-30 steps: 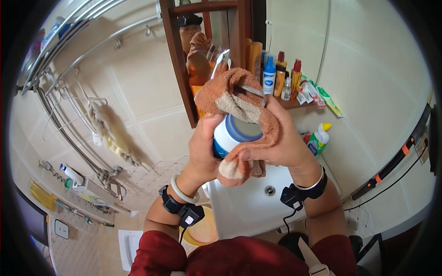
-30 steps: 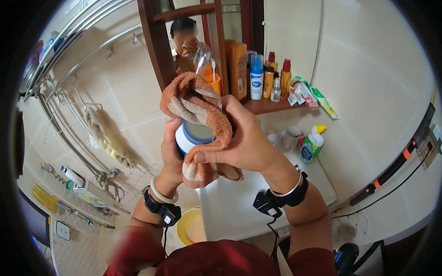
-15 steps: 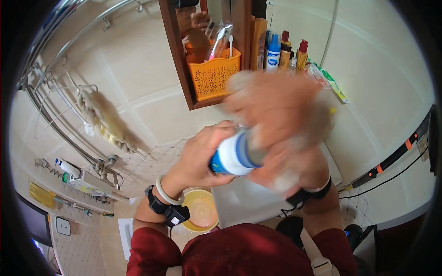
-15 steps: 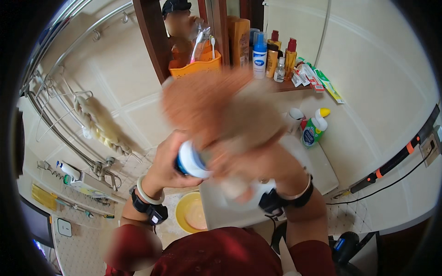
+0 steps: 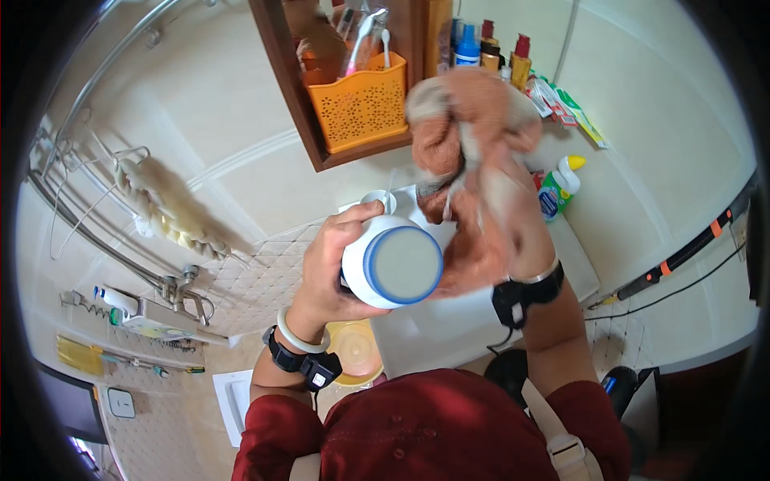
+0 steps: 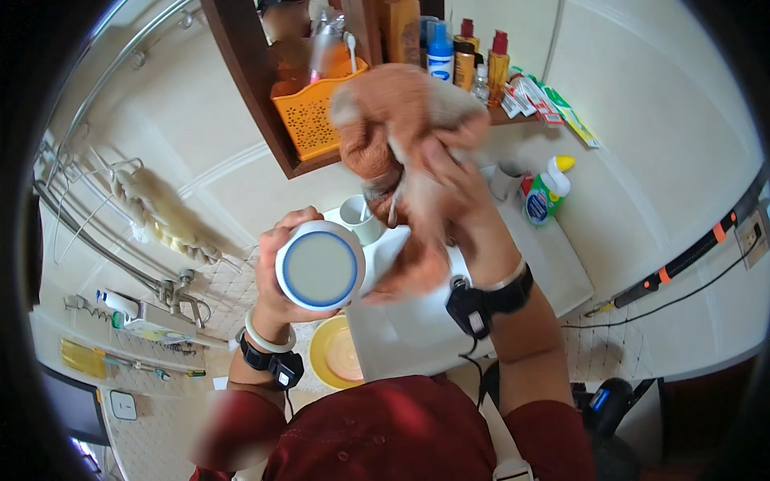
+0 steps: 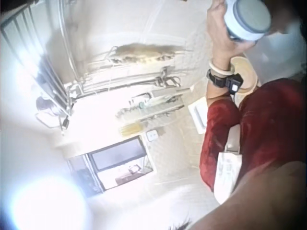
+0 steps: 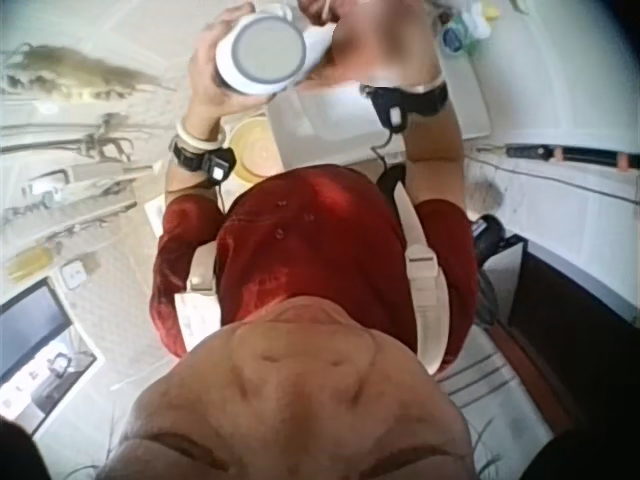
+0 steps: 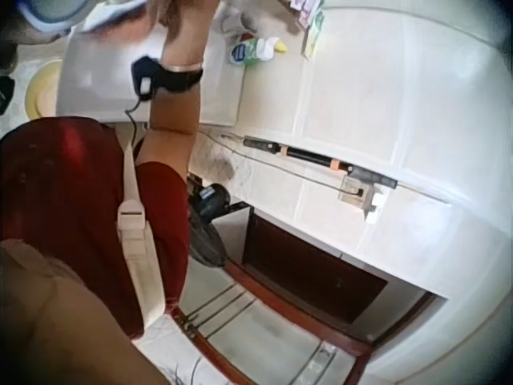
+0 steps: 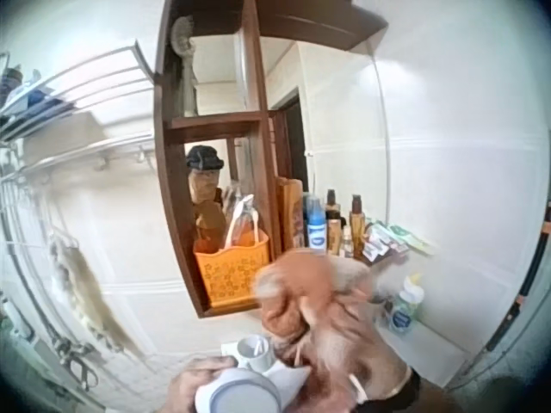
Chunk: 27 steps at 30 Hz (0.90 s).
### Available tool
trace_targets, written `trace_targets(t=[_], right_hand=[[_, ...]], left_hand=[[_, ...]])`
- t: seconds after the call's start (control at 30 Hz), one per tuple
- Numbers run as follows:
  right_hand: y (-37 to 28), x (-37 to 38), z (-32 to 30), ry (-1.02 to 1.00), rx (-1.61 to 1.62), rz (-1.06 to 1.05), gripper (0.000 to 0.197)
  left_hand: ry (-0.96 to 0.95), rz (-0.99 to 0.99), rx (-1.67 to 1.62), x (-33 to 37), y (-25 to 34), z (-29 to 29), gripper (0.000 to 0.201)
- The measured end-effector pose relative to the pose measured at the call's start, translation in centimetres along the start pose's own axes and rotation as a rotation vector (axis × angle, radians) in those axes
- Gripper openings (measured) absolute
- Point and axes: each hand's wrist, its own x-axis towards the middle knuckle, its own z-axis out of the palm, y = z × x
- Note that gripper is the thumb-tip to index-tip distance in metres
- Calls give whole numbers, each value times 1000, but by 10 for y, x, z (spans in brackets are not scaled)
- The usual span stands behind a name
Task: Clean and organize various toiletries and personal care items in a bathroom cabinet and around a sink.
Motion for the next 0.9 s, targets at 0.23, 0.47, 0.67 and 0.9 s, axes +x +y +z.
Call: trace_targets(t=[0.23,0.47,0.67,0.9], right_hand=[[17,-16,7,-345,-331,-156,37],[36,6,-27,-283,1,124,37],[73,-18,-37,-409,-487,-585,41],[58,-26,8,29,95,9,47]], left_hand=[[-347,48,270,4,6,-12,67],[-195,-58,146,12,28,7,74],[31,-92,516,16,10,18,76],[11,-1,499,18,11,20,74]])
